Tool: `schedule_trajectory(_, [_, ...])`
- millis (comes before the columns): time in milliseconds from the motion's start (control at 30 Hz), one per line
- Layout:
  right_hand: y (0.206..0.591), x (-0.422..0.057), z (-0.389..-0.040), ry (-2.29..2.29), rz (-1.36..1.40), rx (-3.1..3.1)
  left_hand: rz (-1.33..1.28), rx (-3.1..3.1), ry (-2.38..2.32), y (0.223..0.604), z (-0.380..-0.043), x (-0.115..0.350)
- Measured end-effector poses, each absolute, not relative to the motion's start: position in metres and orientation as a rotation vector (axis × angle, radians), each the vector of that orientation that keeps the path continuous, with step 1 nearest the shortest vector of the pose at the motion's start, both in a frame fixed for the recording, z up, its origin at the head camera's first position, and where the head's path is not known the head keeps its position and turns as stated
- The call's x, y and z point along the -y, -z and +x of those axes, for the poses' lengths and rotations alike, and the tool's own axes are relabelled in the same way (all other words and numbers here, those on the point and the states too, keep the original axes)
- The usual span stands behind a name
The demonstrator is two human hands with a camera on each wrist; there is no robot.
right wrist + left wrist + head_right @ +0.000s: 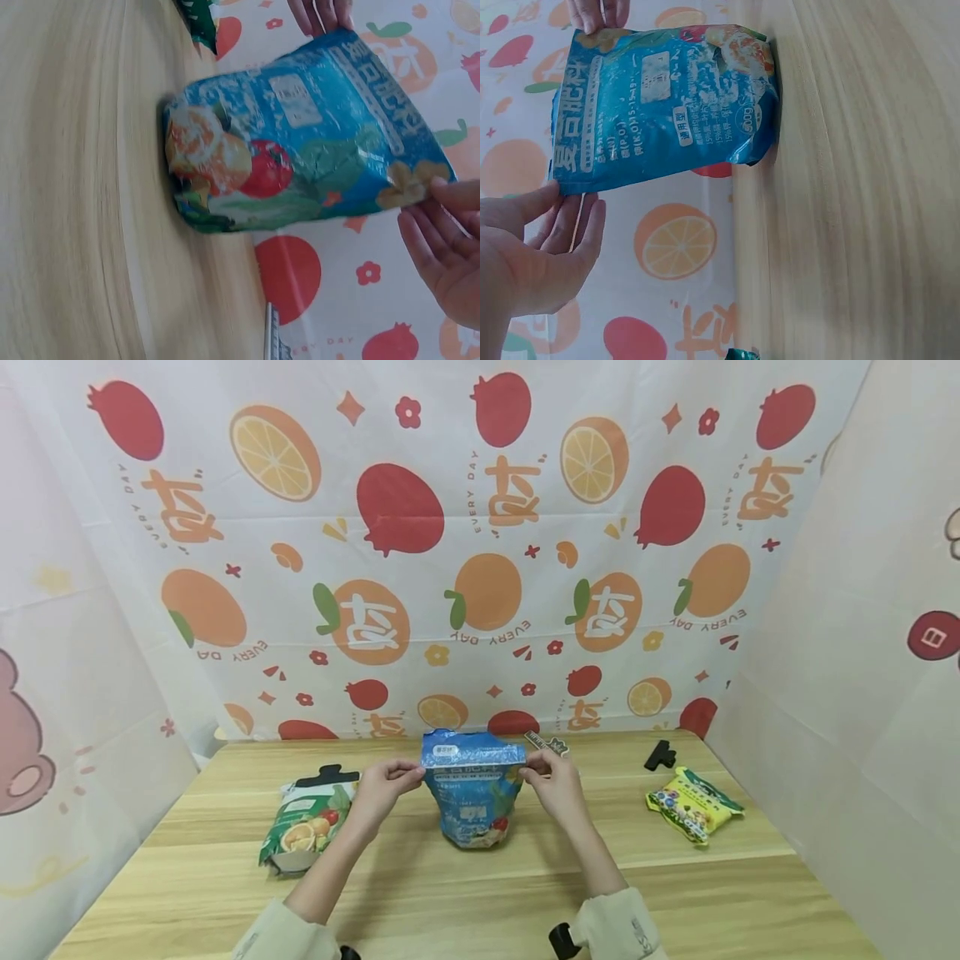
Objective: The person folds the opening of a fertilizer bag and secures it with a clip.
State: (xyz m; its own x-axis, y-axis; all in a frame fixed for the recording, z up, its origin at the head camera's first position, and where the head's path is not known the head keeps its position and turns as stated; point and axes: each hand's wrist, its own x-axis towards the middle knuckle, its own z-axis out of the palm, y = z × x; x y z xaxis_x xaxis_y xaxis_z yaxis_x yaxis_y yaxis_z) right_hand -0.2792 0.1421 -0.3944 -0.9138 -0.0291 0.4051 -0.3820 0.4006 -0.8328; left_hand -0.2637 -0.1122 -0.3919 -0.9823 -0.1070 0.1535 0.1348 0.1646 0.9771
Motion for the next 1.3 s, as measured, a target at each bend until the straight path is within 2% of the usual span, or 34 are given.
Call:
schedule_trajectory(333, [0.393,-0.15,-0.271,-1.552,0.419,2.412,-0.143,2.424,1.69,0.388,-0.256,0.115])
schedule_trajectory(467, [0.393,-0.149,-0.272,-1.547,0.527,2.301,-0.275,2.455,1.423,0.385,-0.256,0.111])
schedule_trajectory(633, [0.393,-0.145,-0.273,-1.121,0.798,2.105,-0.619,2.259,0.974,0.388,-0.261,0.105])
schedule_trajectory(800, [0.394,-0.139,-0.275,-0.758,0.943,2.017,-0.857,2.167,0.84,0.393,-0.267,0.101])
schedule_trajectory(1300, [0.405,-0.13,-0.277,-0.869,0.77,2.142,-0.703,2.3,1.035,0.406,-0.273,0.095])
